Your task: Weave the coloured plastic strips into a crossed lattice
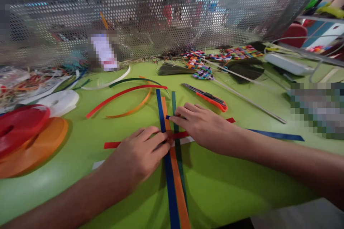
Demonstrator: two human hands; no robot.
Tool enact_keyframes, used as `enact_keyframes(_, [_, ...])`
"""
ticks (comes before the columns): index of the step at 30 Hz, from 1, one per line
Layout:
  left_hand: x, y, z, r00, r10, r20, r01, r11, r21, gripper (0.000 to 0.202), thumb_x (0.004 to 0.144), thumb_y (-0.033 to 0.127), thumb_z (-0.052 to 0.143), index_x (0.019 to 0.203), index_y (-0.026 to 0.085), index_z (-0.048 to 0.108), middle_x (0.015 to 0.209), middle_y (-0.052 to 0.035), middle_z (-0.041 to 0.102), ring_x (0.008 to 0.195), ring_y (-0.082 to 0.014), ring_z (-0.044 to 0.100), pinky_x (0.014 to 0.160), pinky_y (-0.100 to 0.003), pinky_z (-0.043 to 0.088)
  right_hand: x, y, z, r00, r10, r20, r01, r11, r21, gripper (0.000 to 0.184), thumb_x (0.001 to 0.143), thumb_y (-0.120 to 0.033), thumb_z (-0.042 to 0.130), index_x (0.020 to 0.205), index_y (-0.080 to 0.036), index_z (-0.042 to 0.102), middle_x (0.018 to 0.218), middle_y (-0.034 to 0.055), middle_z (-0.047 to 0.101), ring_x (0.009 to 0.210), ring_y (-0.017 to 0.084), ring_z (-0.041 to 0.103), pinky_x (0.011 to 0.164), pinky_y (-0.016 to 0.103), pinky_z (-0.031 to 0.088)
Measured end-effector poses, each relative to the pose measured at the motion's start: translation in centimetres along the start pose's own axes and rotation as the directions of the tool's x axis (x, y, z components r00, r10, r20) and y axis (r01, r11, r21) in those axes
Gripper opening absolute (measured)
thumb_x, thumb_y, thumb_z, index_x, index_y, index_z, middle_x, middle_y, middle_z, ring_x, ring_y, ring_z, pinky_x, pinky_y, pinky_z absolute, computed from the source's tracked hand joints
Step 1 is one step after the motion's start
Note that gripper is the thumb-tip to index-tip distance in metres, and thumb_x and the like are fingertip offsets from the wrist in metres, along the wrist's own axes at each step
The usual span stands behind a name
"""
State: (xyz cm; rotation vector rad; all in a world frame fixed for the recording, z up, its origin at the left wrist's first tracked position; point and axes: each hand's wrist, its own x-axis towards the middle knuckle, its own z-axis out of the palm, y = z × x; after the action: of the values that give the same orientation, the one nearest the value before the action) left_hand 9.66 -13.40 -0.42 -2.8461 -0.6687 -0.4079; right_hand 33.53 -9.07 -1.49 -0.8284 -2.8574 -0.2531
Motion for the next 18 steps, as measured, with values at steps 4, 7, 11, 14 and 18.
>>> enact_keyframes(4, [0.07, 0.06, -0.09, 1.000, -0.012, 0.004, 0.013, 1.000, -0.020, 0.026, 0.100, 0.010, 0.043, 0.106, 0.009, 0.069, 0.103, -0.0129, 0.069, 0.099, -0.0295, 0.061, 0.080, -0.045, 0.058, 0.06, -0.16, -0.13, 1.000, 0.016, 0.013, -0.016, 1.000, -0.018, 0.033, 0.094, -0.009, 0.052, 0.126, -0.012, 0.061, 0.113, 0.0133, 0.060, 0.097, 0.027, 0.055, 0.083, 0.041, 0.049])
enact_keyframes(7, [0.09, 0.05, -0.05, 1.000, -0.016, 0.015, 0.016, 1.000, -0.020, 0.028, 0.100, 0.010, 0.042, 0.109, 0.009, 0.068, 0.103, -0.0130, 0.069, 0.100, -0.0298, 0.061, 0.080, -0.046, 0.059, -0.01, -0.07, -0.28, 1.000, 0.004, 0.009, -0.005, 0.999, 0.048, 0.038, 0.094, -0.008, 0.053, 0.130, -0.016, 0.060, 0.114, 0.0122, 0.060, 0.097, 0.026, 0.055, 0.084, 0.041, 0.049])
enact_keyframes(11, [0.01, 0.05, 0.05, 0.999, -0.014, 0.029, 0.014, 1.000, -0.010, 0.028, 0.100, 0.011, 0.042, 0.111, 0.010, 0.068, 0.105, -0.0132, 0.070, 0.101, -0.0292, 0.062, 0.080, -0.045, 0.059, -0.19, 0.25, -0.22, 0.999, -0.036, -0.025, 0.039, 0.990, 0.136, 0.041, 0.092, -0.006, 0.053, 0.130, -0.019, 0.061, 0.108, 0.0106, 0.059, 0.094, 0.024, 0.054, 0.082, 0.040, 0.049])
enact_keyframes(14, [-0.01, 0.08, 0.05, 1.000, -0.014, 0.023, 0.014, 1.000, -0.008, 0.026, 0.100, 0.010, 0.044, 0.110, 0.010, 0.068, 0.105, -0.0133, 0.070, 0.100, -0.0292, 0.062, 0.080, -0.045, 0.059, -0.29, 0.37, -0.17, 0.999, -0.019, -0.036, 0.022, 0.995, 0.100, 0.036, 0.092, -0.005, 0.052, 0.125, -0.015, 0.063, 0.108, 0.0118, 0.059, 0.094, 0.025, 0.054, 0.082, 0.040, 0.049])
enact_keyframes(18, [0.06, 0.05, 0.01, 1.000, -0.003, 0.006, 0.003, 1.000, -0.020, 0.027, 0.099, 0.008, 0.043, 0.110, 0.009, 0.068, 0.105, -0.0140, 0.070, 0.101, -0.0299, 0.062, 0.080, -0.046, 0.059, -0.16, 0.21, -0.24, 1.000, 0.020, -0.019, -0.020, 0.999, -0.028, 0.035, 0.093, -0.006, 0.050, 0.126, -0.011, 0.061, 0.111, 0.0141, 0.060, 0.097, 0.027, 0.054, 0.084, 0.042, 0.048])
